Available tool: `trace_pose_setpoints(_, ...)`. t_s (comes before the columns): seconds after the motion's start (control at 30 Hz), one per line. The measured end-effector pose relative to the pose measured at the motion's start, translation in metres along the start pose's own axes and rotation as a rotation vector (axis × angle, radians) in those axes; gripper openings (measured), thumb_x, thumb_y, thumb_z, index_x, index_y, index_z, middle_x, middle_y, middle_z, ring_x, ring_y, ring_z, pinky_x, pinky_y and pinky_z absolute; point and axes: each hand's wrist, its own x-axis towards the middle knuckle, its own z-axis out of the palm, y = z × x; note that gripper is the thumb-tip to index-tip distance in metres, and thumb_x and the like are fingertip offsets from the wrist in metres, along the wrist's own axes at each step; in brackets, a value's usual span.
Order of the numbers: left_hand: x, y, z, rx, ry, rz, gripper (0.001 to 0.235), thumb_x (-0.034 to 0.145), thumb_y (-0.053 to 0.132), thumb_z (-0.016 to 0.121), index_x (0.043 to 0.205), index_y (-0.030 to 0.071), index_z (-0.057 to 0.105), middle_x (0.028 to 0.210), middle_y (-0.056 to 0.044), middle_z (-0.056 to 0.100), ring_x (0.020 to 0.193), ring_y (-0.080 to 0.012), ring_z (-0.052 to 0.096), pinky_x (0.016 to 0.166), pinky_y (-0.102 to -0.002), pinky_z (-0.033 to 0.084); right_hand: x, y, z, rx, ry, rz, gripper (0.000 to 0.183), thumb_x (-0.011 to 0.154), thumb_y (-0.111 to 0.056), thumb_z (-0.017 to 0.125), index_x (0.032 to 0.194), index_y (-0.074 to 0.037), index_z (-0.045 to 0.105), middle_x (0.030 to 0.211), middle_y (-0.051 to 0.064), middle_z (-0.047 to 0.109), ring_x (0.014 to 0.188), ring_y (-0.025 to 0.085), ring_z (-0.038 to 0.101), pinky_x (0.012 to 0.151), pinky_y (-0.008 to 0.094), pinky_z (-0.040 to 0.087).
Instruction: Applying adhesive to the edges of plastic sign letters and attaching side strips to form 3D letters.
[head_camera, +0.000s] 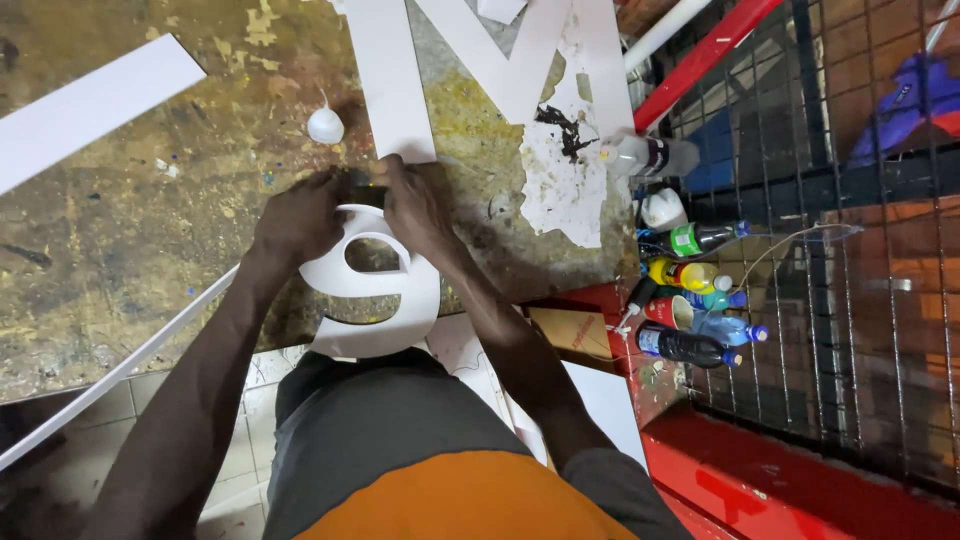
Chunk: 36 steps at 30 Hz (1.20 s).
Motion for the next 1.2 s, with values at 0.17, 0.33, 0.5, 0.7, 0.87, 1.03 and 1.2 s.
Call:
trace_pose_setpoints(0.17,-0.001,0.003,-0.001,-0.006,0.038,0.02,0.058,0.109,0.03,0.064,0.164,0.013,0.063,0.174,-0.016,0.057,0.151,-0.0433,0.062,0.113,-0.066,0.058,0.001,-0.009,-0.021,-0.064,0.014,-0.064,0.037,0.1,-0.003,0.062,0.135,-0.01,0.052,0.108,0.023,0.081,0.103,0.048,0.081,0.081,0.06,0.064)
trace_pose_setpoints(0.33,0.004,-0.002,0.004,-0.043,0.015,0.001,0.064,0.108,0.03,0.065,0.168,0.01,0.056,0.177,-0.017,0.053,0.153,-0.0457,0.06,0.115,-0.069,0.057,0.011,-0.006,-0.02,-0.039,0.028,-0.247,0.006,0.105,-0.019,0.07,0.111,-0.022,0.07,0.084,0.003,0.079,0.085,0.029,0.082,0.078,0.041,0.064)
trace_pose_setpoints(0.5,-0.001,0.0,-0.001,-0.01,0.012,0.014,0.068,0.107,0.03,0.065,0.171,0.011,0.052,0.177,-0.016,0.052,0.153,-0.0452,0.059,0.115,-0.069,0.057,0.003,-0.038,-0.057,0.245,-0.14,-0.173,0.015,0.11,-0.015,0.067,0.119,-0.006,0.075,0.101,0.027,0.08,0.099,0.051,0.079,0.087,0.057,0.062)
trace_pose_setpoints(0.7,0.001,-0.003,0.004,0.015,0.044,0.04,0.052,0.109,0.035,0.064,0.156,0.014,0.068,0.17,-0.014,0.06,0.148,-0.0439,0.064,0.112,-0.066,0.059,0.005,-0.027,-0.056,0.25,-0.214,-0.12,0.016,0.109,-0.026,0.076,0.116,-0.012,0.078,0.104,0.022,0.08,0.105,0.047,0.078,0.091,0.051,0.06)
trace_pose_setpoints(0.87,-0.009,0.002,-0.002,0.032,0.067,0.05,0.044,0.109,0.035,0.064,0.148,0.015,0.074,0.16,-0.013,0.067,0.142,-0.041,0.069,0.109,-0.062,0.061,-0.003,-0.047,-0.066,0.229,-0.252,-0.094,0.026,0.114,-0.028,0.068,0.115,-0.004,0.077,0.104,0.031,0.077,0.106,0.055,0.075,0.095,0.059,0.058)
trace_pose_setpoints(1.03,0.004,-0.009,0.01,0.027,0.059,0.069,0.044,0.108,0.034,0.065,0.148,0.016,0.073,0.156,-0.012,0.068,0.139,-0.0423,0.07,0.108,-0.064,0.061,-0.007,-0.03,-0.06,0.159,-0.288,-0.135,0.031,0.112,-0.03,0.074,0.136,-0.012,0.07,0.126,0.024,0.077,0.124,0.05,0.074,0.106,0.063,0.059)
trace_pose_setpoints(1.2,-0.002,0.001,0.003,0.055,0.036,0.045,0.043,0.109,0.029,0.065,0.148,0.016,0.073,0.156,-0.01,0.068,0.141,-0.0405,0.069,0.109,-0.062,0.061,-0.006,-0.002,-0.033,0.041,-0.283,-0.178,0.041,0.099,-0.016,0.081,0.137,-0.013,0.066,0.128,0.015,0.075,0.13,0.042,0.073,0.113,0.058,0.056)
